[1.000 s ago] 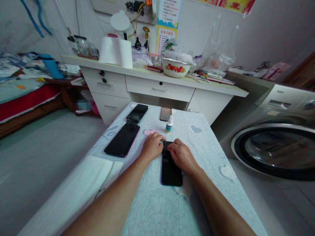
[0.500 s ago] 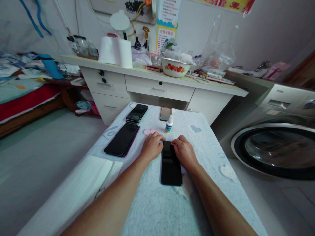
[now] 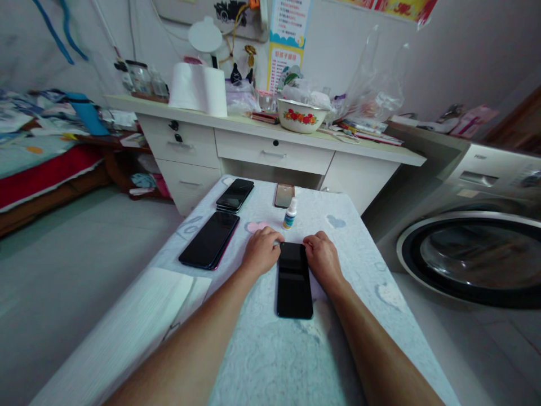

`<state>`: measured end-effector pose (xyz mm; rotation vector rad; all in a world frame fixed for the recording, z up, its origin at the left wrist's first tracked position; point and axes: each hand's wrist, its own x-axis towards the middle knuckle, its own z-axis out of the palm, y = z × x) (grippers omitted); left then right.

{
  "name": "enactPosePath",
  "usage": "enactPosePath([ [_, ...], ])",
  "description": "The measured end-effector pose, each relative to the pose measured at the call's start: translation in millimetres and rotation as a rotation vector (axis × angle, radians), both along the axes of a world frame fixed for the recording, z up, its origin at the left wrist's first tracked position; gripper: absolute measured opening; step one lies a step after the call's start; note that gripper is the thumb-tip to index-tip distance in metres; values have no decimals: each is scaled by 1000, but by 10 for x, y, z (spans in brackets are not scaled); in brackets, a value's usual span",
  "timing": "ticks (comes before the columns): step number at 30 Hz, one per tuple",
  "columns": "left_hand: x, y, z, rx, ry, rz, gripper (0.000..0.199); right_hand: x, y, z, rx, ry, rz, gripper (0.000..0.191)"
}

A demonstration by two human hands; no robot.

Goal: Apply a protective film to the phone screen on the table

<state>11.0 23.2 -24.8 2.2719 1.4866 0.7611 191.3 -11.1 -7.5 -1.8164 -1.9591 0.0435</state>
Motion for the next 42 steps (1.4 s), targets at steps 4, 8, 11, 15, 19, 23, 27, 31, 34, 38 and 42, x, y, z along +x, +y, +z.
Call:
enactPosePath([
  [4, -4, -5, 15, -6, -3, 4, 29, 9, 14, -15, 6, 10, -7, 21],
  [8, -3, -10, 18, -9, 0, 11, 29, 0, 16, -25, 5, 19, 5, 21],
  [11, -5, -15, 21, -15, 2, 14, 29, -28, 0, -17, -3, 18, 23, 21],
  [15, -17, -22, 33, -8, -3, 12, 29, -87, -38, 11, -6, 11, 57, 21],
  [19, -29, -29, 31, -10, -9, 11, 29, -143, -67, 26, 0, 0, 87, 21],
  [23, -36, -32, 17, 4, -7, 9, 29, -170, -72, 3, 8, -3, 107, 22],
  [27, -39, -32, 22, -7, -4, 14, 30, -180, -69, -11, 10, -4, 102, 21],
  [31, -41, -32, 31, -12, -4, 18, 30, -185, -55, 44, -28, -3, 95, 22],
  [34, -43, -33, 23, -6, -8, 18, 30, -185, -20, 120, -76, -19, 103, 23],
  [38, -46, -34, 14, 3, -11, 15, 30, -190, 36, 177, -122, -34, 82, 22],
  [42, -50, -27, 9, 10, -1, 10, 29, -213, 57, 138, -83, -9, 33, 23],
])
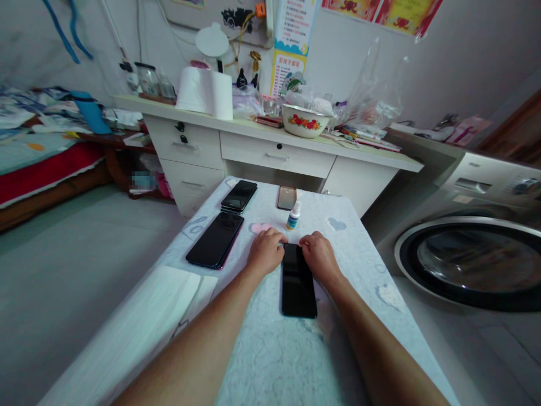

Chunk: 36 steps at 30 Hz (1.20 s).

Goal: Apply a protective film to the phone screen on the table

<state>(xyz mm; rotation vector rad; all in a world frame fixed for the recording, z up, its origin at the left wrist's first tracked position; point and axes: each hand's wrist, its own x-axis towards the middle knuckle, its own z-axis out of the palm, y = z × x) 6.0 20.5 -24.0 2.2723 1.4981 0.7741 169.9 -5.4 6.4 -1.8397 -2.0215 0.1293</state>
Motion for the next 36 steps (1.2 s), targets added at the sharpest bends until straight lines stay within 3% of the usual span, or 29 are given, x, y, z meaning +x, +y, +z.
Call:
enactPosePath([
  [14, 11, 18, -22, 5, 8, 2, 29, 24, 39, -118, 52, 0, -39, 22],
  [28, 10, 6, -16, 28, -2, -5, 28, -129, -64, -47, 15, -83, 124, 23],
  [36, 14, 1, -7, 23, 0, -1, 28, -66, -41, -30, 23, -120, 53, 24],
])
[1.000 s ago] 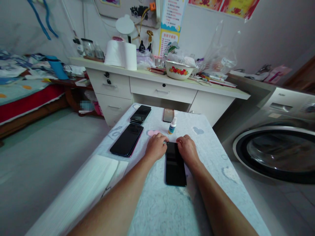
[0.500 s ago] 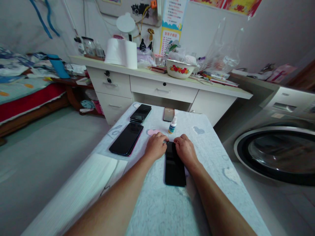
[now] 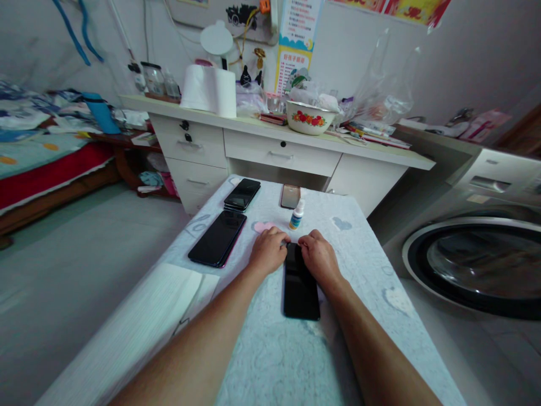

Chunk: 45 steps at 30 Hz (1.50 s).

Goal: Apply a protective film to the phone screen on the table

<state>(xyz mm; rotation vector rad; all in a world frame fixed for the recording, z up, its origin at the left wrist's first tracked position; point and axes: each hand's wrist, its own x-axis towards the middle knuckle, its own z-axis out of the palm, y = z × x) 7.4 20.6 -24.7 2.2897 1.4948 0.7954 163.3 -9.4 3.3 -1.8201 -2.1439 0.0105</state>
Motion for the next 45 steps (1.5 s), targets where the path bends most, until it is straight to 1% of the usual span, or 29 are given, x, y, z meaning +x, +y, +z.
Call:
enactPosePath([
  [5, -7, 1, -3, -9, 3, 3, 29, 67, 21, -24, -4, -7, -58, 24],
  [11, -1, 6, -12, -15, 10, 4, 29, 58, 17, -32, 2, -28, -65, 24],
  [20, -2, 15, -12, -6, -1, 1, 27, -68, 7, 7, -37, -30, -3, 24],
  [29, 3, 5, -5, 5, 4, -3, 27, -97, -17, 37, -51, -34, 78, 24],
  [41, -2, 17, -17, -5, 4, -5, 28, -50, 26, 12, -43, -43, -51, 26],
  [45, -4, 16, -16, -23, 6, -1, 29, -39, 35, -7, -49, -46, -74, 26],
])
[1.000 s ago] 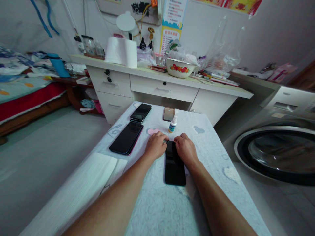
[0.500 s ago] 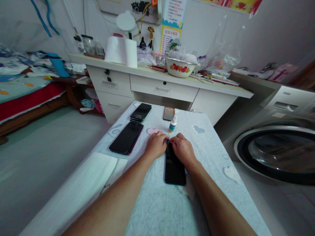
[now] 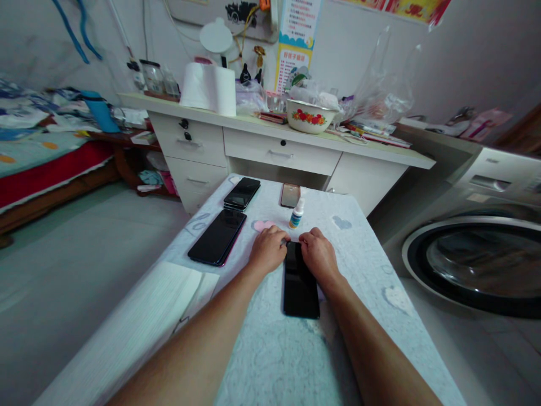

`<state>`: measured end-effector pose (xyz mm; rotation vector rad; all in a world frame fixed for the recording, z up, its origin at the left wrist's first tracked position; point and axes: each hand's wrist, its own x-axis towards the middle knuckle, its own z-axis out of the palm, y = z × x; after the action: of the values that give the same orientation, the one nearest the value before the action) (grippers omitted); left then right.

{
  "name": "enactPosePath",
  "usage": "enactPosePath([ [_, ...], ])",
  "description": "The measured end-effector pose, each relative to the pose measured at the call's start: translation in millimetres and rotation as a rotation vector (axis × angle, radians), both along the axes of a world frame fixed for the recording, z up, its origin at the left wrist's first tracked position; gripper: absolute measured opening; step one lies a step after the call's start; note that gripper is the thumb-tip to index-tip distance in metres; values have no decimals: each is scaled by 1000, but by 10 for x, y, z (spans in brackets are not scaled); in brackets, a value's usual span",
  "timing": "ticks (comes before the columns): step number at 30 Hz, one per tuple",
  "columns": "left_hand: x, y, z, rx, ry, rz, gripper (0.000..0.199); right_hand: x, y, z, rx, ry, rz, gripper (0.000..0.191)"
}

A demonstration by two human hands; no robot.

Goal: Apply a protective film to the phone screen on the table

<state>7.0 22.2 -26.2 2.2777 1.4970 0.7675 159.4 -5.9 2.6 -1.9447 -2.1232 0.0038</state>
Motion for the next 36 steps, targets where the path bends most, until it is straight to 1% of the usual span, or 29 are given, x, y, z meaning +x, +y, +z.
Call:
enactPosePath([
  [7, 10, -19, 21, 7, -11, -1, 27, -42, -15, 1, 11, 17, 64, 25],
  [14, 12, -12, 15, 21, 5, 6, 26, -96, -49, 34, 4, 19, 168, 24],
  [18, 11, -6, 10, 24, 17, 9, 26, -104, -57, 40, 9, 16, 190, 24],
  [22, 13, -7, 20, 0, 17, 8, 27, -95, -39, 19, 16, 27, 171, 24],
  [27, 12, -15, 26, 9, 22, 9, 28, -63, -2, -13, 33, 26, 111, 26],
  [36, 8, -13, 23, 14, 13, 6, 27, -33, 8, -5, 25, -5, 22, 26],
])
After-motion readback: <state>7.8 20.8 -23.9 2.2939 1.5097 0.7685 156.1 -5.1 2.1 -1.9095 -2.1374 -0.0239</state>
